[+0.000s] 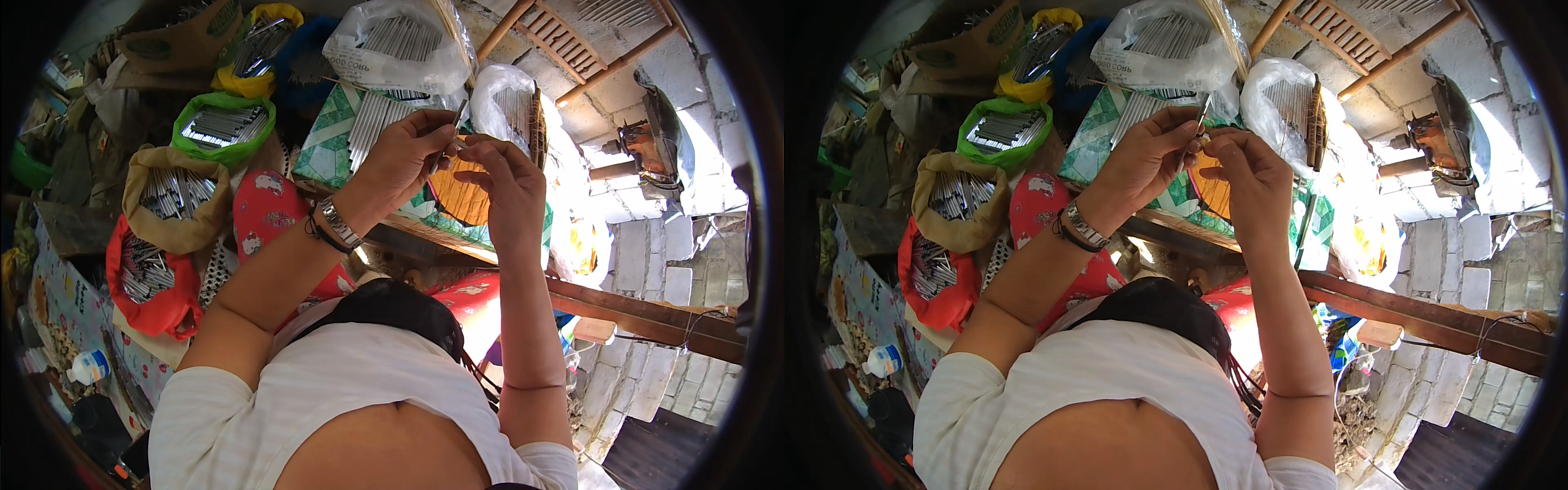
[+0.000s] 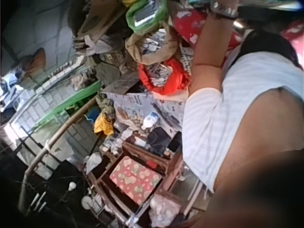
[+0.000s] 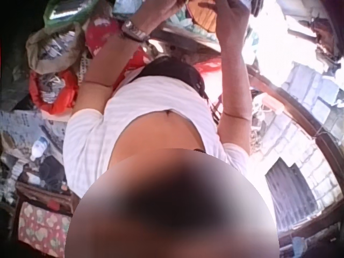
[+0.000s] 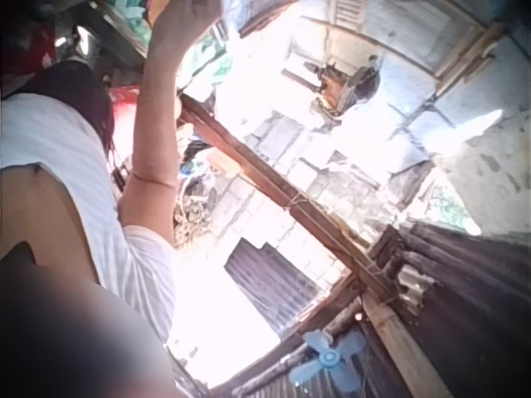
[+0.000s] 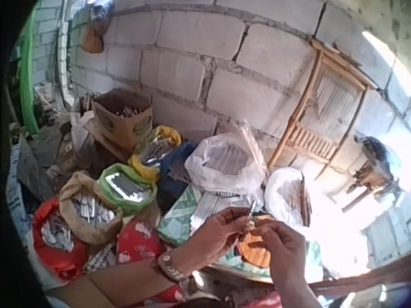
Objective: The person gathers metal rods from nearby bags and arranges them on a low table. They measure the rods with a ruler, then wrap a rubber band around the bundle to secure them. The person repeats this process with additional rods, creating multiple bundles.
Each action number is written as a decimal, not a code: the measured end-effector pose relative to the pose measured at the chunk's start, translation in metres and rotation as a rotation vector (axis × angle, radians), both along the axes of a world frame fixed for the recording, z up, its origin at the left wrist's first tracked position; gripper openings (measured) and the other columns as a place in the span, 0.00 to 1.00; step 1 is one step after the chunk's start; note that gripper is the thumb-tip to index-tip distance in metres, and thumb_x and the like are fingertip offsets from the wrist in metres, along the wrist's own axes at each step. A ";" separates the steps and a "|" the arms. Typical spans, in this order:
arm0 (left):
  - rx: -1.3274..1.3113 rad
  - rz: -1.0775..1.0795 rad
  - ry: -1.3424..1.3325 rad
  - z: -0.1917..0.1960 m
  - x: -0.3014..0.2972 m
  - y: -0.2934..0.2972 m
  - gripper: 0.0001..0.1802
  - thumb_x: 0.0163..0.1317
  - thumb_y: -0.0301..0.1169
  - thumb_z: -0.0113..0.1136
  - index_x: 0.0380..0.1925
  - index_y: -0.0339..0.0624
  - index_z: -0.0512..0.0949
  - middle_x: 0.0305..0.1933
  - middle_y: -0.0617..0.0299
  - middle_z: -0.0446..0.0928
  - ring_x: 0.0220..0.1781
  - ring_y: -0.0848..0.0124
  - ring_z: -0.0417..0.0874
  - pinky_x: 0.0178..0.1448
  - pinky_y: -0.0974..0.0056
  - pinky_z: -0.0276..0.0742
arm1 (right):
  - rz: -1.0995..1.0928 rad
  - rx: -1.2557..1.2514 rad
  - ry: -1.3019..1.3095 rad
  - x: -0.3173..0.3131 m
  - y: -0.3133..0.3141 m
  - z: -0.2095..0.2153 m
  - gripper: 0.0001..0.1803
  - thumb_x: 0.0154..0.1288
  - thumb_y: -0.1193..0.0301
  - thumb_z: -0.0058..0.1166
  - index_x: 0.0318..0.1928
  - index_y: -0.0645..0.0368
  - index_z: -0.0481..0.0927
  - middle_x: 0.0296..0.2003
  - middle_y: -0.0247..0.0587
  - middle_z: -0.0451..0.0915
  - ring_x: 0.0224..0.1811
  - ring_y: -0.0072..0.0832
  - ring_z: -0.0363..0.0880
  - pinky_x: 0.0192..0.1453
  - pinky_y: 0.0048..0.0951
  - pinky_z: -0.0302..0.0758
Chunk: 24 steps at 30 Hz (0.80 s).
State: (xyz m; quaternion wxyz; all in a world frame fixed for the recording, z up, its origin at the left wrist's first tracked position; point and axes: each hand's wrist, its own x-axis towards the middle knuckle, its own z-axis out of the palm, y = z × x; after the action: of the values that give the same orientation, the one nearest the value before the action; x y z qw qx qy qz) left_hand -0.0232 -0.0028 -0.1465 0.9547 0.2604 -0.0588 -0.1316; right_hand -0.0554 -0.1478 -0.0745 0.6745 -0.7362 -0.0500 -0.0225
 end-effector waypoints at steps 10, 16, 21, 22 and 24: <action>-0.008 -0.026 0.013 -0.007 -0.003 -0.012 0.13 0.70 0.25 0.60 0.52 0.35 0.77 0.48 0.57 0.83 0.48 0.71 0.86 0.52 0.68 0.84 | -0.046 -0.093 -0.040 -0.004 -0.006 -0.002 0.11 0.72 0.72 0.55 0.42 0.69 0.84 0.41 0.43 0.84 0.42 0.24 0.85 0.42 0.26 0.85; -0.040 -0.048 -0.008 -0.005 -0.005 -0.014 0.12 0.70 0.25 0.61 0.51 0.35 0.77 0.48 0.57 0.83 0.49 0.70 0.86 0.54 0.66 0.84 | -0.051 -0.107 -0.075 -0.002 -0.009 -0.005 0.10 0.70 0.73 0.57 0.40 0.69 0.85 0.43 0.41 0.81 0.38 0.24 0.84 0.39 0.23 0.85; -0.024 -0.034 -0.022 -0.003 -0.005 -0.015 0.12 0.70 0.25 0.61 0.51 0.35 0.77 0.48 0.58 0.82 0.50 0.70 0.85 0.56 0.66 0.84 | -0.042 -0.072 -0.066 -0.002 -0.010 -0.004 0.09 0.69 0.74 0.58 0.40 0.70 0.85 0.43 0.42 0.80 0.38 0.24 0.84 0.39 0.24 0.86; -0.023 -0.032 -0.030 -0.003 -0.006 -0.015 0.12 0.70 0.25 0.60 0.51 0.34 0.77 0.48 0.58 0.82 0.49 0.70 0.85 0.56 0.66 0.84 | -0.044 -0.082 -0.063 -0.002 -0.011 -0.004 0.09 0.69 0.74 0.58 0.40 0.70 0.85 0.43 0.42 0.80 0.38 0.24 0.85 0.39 0.24 0.86; -0.010 -0.031 -0.036 -0.002 -0.007 -0.014 0.12 0.70 0.25 0.60 0.51 0.35 0.77 0.48 0.58 0.82 0.49 0.70 0.85 0.56 0.65 0.83 | -0.040 -0.059 -0.062 -0.002 -0.011 -0.003 0.10 0.69 0.73 0.58 0.40 0.70 0.85 0.43 0.42 0.80 0.38 0.24 0.85 0.39 0.24 0.86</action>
State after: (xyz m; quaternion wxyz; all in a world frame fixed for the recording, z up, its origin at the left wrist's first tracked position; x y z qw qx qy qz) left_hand -0.0298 -0.0171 -0.1489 0.9525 0.2573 -0.0808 -0.1413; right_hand -0.0575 -0.1585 -0.0777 0.6500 -0.7557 -0.0568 -0.0574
